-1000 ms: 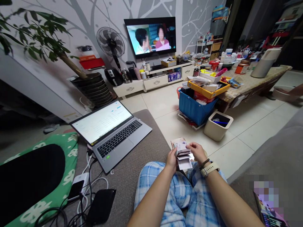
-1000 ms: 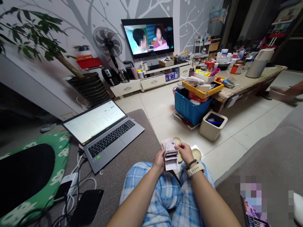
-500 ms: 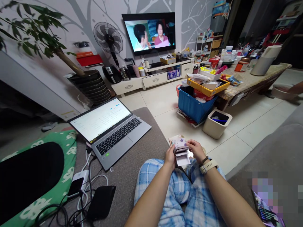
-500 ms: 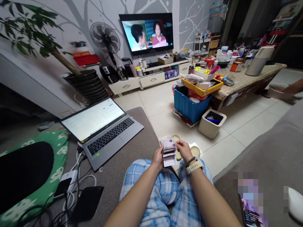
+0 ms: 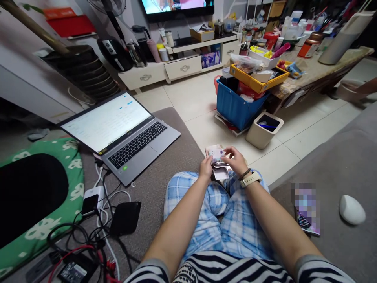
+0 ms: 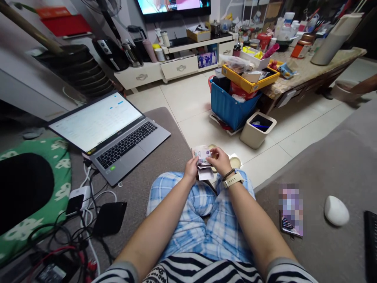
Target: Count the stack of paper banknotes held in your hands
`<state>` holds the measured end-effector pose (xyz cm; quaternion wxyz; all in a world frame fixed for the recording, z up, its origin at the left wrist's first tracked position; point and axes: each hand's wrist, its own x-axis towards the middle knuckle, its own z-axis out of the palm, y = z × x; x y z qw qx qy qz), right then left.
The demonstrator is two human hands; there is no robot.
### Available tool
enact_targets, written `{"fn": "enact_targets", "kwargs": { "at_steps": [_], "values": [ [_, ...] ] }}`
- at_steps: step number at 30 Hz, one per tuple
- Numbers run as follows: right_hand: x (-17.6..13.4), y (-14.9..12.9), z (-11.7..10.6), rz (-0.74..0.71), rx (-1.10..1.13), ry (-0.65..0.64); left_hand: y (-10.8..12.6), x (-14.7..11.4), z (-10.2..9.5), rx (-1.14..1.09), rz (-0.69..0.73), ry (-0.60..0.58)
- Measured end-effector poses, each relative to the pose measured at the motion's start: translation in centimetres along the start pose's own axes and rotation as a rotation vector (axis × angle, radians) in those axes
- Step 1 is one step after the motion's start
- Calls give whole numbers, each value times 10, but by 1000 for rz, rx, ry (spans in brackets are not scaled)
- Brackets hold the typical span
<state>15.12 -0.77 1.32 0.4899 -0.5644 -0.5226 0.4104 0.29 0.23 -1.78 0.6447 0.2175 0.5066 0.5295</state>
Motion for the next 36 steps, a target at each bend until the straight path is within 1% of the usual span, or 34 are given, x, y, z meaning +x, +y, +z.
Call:
{"fn": "enact_targets", "kwargs": {
  "at_steps": [2, 4, 6, 8, 10, 12, 15, 17, 19, 22, 25, 28, 32, 36],
  "values": [
    [-1, 3, -1, -136, -198, 18, -3, 3, -2, 61, 21, 1],
    [-3, 8, 0, -211, -326, -14, -6, 6, -4, 116, 44, 6],
    [-5, 13, 4, -182, -421, -42, -8, 10, -6, 154, 65, 17],
    [-8, 16, 8, -78, -483, -65, -11, 12, -8, 195, 79, 34],
    [-10, 17, 12, 13, -493, -110, -14, 14, -9, 242, 83, 22],
    [-11, 16, 13, 35, -473, -178, -16, 14, -9, 264, 79, -38],
    [-13, 14, 12, -17, -420, -252, -17, 13, -6, 217, 65, -133],
    [-13, 14, 11, -70, -360, -269, -17, 12, -5, 167, 67, -160],
    [-13, 15, 11, -94, -299, -248, -18, 12, -4, 137, 65, -169],
    [-11, 16, 11, -107, -294, -130, -19, 12, -5, 157, 58, -167],
    [-8, 15, 8, -157, -380, -2, -19, 11, -7, 253, 78, -148],
    [-6, 12, 4, -197, -491, 57, -18, 9, -8, 345, 78, -145],
    [-5, 9, 0, -174, -657, 62, -15, 4, -8, 410, 71, -126],
    [-7, 4, 0, -189, -726, -15, -12, 1, -7, 513, 106, -156]
  ]
}}
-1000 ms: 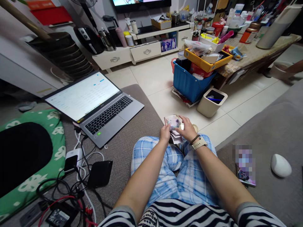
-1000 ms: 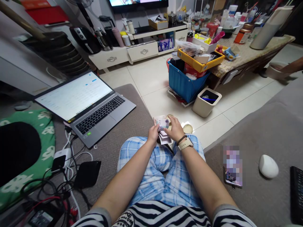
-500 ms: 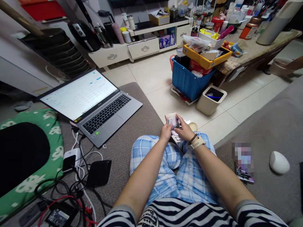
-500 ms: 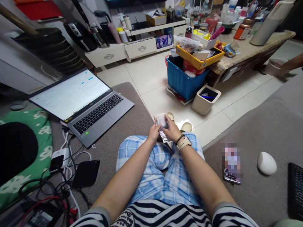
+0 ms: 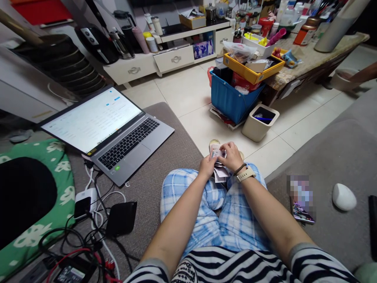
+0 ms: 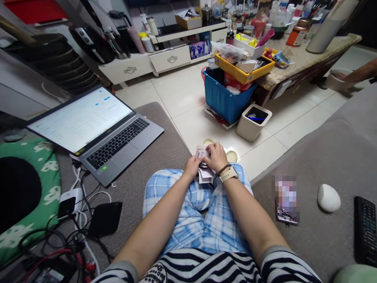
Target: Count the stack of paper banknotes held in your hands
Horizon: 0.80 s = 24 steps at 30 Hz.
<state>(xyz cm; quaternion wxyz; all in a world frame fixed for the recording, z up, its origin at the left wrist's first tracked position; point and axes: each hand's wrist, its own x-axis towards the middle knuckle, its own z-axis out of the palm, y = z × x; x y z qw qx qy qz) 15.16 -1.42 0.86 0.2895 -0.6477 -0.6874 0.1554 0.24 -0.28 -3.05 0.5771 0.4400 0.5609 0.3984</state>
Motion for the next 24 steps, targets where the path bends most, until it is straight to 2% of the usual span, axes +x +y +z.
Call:
{"fn": "enact_targets", "kwargs": {
  "at_steps": [3, 9, 24],
  "values": [
    [1, -2, -2, -34, -8, -59, 2, -1, 0, 46, 8, -23],
    [5, 3, -3, 21, 15, -107, 4, -1, 0, 9, -17, -32],
    [3, 7, 3, 21, 0, 39, 3, 0, 2, -66, -48, -53]
  ]
}}
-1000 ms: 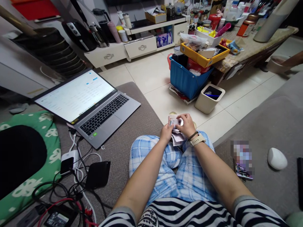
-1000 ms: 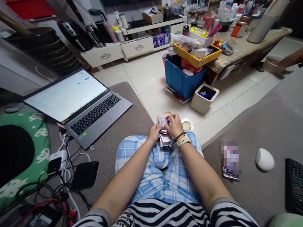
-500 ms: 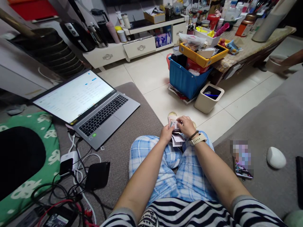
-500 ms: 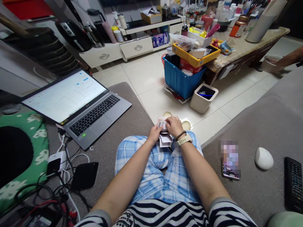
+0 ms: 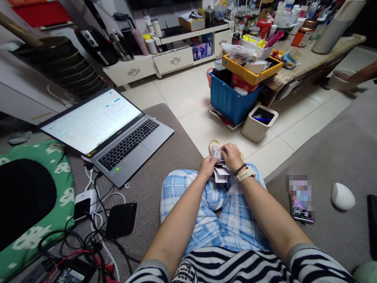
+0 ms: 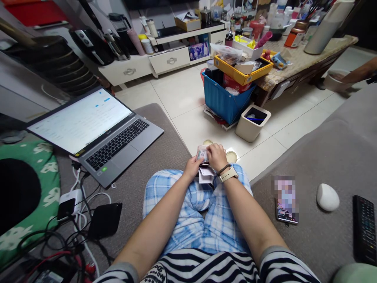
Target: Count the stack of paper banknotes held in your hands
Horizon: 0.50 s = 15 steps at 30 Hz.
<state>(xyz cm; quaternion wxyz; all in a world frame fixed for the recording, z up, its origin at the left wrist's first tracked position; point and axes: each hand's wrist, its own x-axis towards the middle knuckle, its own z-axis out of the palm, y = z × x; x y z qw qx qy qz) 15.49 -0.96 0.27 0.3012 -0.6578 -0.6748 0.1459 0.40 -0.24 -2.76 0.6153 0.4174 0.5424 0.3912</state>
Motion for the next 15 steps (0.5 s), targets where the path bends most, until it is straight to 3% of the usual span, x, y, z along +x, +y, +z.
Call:
{"fn": "enact_targets", "kwargs": {
  "at_steps": [6, 10, 13, 15],
  "values": [
    [1, -2, -1, 15, 48, 32, -3, 2, 0, -24, 17, -20],
    [2, -3, -3, 20, 195, 120, -4, 3, 1, -104, 4, -31],
    [3, -1, -2, 168, 363, 189, -1, 1, 2, -212, -3, -17],
    [4, 1, 1, 320, 506, 161, 1, 0, 3, -309, -25, 10]
  ]
}}
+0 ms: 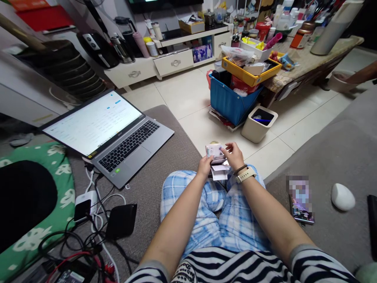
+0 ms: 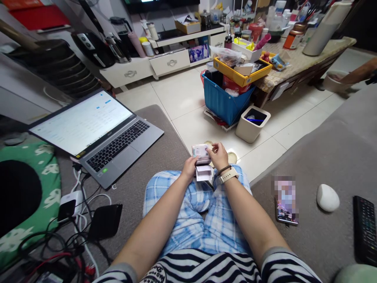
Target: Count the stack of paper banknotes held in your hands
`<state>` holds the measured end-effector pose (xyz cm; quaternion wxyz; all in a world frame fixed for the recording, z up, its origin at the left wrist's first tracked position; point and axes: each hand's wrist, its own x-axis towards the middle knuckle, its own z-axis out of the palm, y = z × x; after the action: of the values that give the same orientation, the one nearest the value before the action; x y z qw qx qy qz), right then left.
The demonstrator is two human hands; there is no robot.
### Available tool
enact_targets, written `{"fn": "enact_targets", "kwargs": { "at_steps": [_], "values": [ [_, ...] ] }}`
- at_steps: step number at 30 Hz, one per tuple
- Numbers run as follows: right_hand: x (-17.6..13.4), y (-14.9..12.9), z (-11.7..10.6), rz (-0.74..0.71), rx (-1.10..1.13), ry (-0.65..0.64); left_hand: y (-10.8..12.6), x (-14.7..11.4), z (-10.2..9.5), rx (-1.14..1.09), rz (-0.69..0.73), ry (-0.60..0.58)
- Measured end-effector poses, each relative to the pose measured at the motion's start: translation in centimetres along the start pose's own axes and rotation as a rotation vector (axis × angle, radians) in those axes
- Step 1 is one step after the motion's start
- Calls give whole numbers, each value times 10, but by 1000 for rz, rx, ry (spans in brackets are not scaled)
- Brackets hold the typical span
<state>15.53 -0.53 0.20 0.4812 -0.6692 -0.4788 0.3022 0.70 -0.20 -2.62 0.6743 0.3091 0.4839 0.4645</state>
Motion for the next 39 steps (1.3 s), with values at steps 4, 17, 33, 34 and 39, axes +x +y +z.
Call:
{"fn": "enact_targets", "kwargs": {
  "at_steps": [4, 17, 33, 34, 39],
  "values": [
    [3, 6, 6, 203, 236, -103, 5, -3, 4, -110, -54, 38],
    [7, 10, 8, 285, 316, -138, 15, -8, 8, -204, -89, 73],
    [-5, 12, 19, 173, 270, -266, 13, -9, -2, -305, -50, 134],
    [-5, 13, 20, 160, 271, -281, 14, -10, -2, -318, -49, 138],
    [-4, 18, 22, 116, 363, -329, 16, -13, -2, -347, -28, 121]
  ]
}}
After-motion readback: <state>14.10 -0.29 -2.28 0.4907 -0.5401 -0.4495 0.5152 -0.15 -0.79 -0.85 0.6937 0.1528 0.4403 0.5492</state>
